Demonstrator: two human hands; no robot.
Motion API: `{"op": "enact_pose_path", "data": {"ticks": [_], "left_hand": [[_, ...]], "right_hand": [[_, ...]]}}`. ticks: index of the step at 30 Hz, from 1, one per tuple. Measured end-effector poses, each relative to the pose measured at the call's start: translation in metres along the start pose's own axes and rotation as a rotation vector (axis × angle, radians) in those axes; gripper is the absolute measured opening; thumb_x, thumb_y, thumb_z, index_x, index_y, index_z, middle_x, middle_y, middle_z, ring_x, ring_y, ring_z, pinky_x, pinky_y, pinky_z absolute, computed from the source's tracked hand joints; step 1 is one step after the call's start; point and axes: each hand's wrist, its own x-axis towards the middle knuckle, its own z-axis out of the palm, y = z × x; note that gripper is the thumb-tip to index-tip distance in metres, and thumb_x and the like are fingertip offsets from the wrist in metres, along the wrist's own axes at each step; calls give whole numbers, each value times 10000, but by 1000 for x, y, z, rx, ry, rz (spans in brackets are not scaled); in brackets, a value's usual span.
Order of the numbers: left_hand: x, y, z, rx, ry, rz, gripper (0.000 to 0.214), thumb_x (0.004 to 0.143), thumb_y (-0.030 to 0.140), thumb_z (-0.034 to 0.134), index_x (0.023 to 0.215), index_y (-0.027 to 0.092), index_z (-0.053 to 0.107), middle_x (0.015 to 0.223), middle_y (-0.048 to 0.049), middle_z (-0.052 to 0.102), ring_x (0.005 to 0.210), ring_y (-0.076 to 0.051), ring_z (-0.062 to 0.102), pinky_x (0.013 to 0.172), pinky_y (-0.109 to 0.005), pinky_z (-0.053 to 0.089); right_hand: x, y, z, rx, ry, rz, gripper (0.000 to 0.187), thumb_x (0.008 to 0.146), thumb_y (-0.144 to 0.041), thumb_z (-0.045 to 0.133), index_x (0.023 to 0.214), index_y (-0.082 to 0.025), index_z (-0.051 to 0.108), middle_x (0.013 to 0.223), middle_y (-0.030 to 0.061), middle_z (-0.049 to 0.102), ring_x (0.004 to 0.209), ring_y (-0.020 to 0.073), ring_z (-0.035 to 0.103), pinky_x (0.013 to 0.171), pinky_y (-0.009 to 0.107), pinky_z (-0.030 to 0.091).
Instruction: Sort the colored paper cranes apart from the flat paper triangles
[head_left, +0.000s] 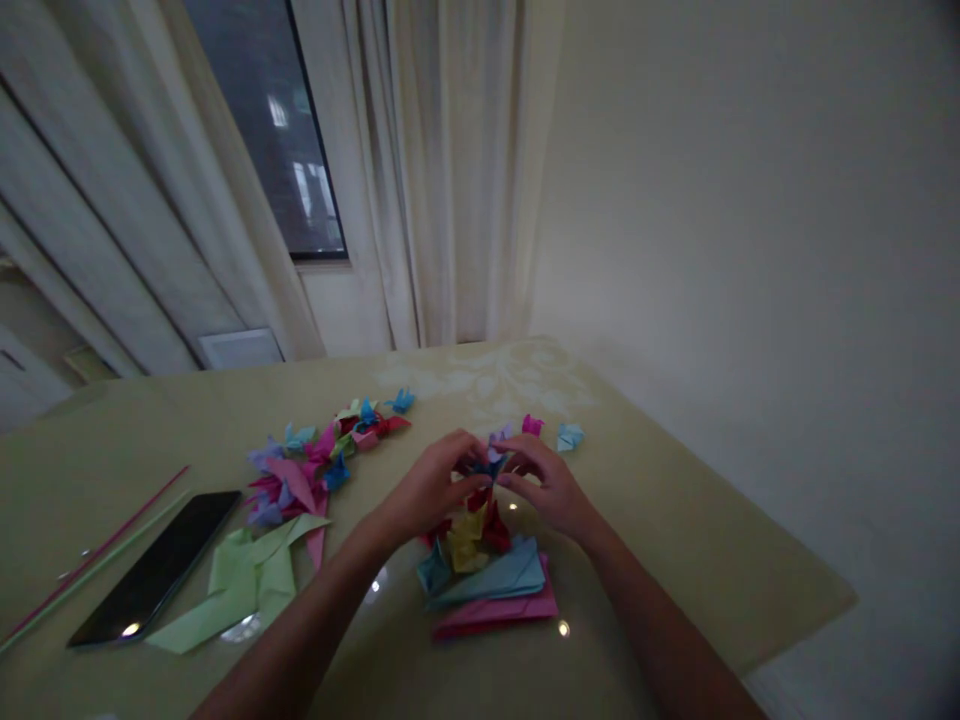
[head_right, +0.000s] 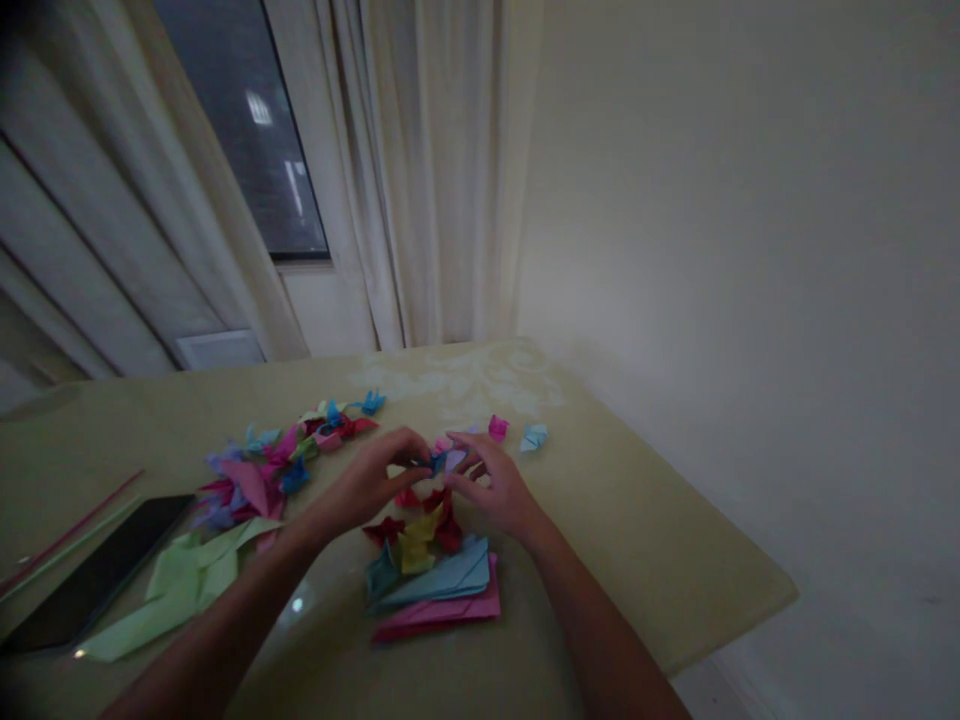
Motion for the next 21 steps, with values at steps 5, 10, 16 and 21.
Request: {"op": "enact_pose_path", "data": {"ticks": [5, 10, 16, 21], "left_hand": [[3, 16, 13, -186, -79, -95, 275, 956, 430, 667, 1127, 226, 597, 1057, -67, 717, 945, -213, 725, 798, -335, 598], [-12, -52, -26, 628, 295, -237, 217, 988, 320, 562, 1142, 210, 669, 1371, -190, 626, 1350, -400, 531, 1097, -621, 440], [-32, -108, -59, 1029, 167, -398, 352, 1018, 272, 454, 1302, 265, 662, 1437, -167, 623, 1372, -406, 507, 1110, -726, 341], [-22, -101, -61, 959, 183, -296, 241, 1002, 290, 517, 1035, 226, 747, 1211, -127, 749, 1199, -367, 648, 1114, -633, 382]], "right_hand": [[2, -5, -16, 36, 5, -48, 328, 923, -540, 743, 959, -221, 809, 891, 75, 730, 791, 205, 672, 741, 343, 560], [0, 3, -41, 32, -50, 60, 387, 868, -584, 782, 900, -199, 811, 802, 59, 720, 724, 188, 649, 676, 317, 533], [-5, 13, -50, -18, -250, 172, 436, 808, -618, 819, 847, -184, 808, 828, 69, 749, 774, 216, 687, 708, 331, 541], [-4, 14, -48, -171, -174, 131, 414, 870, -599, 763, 883, -188, 808, 822, 63, 725, 698, 189, 621, 637, 307, 470]]}}
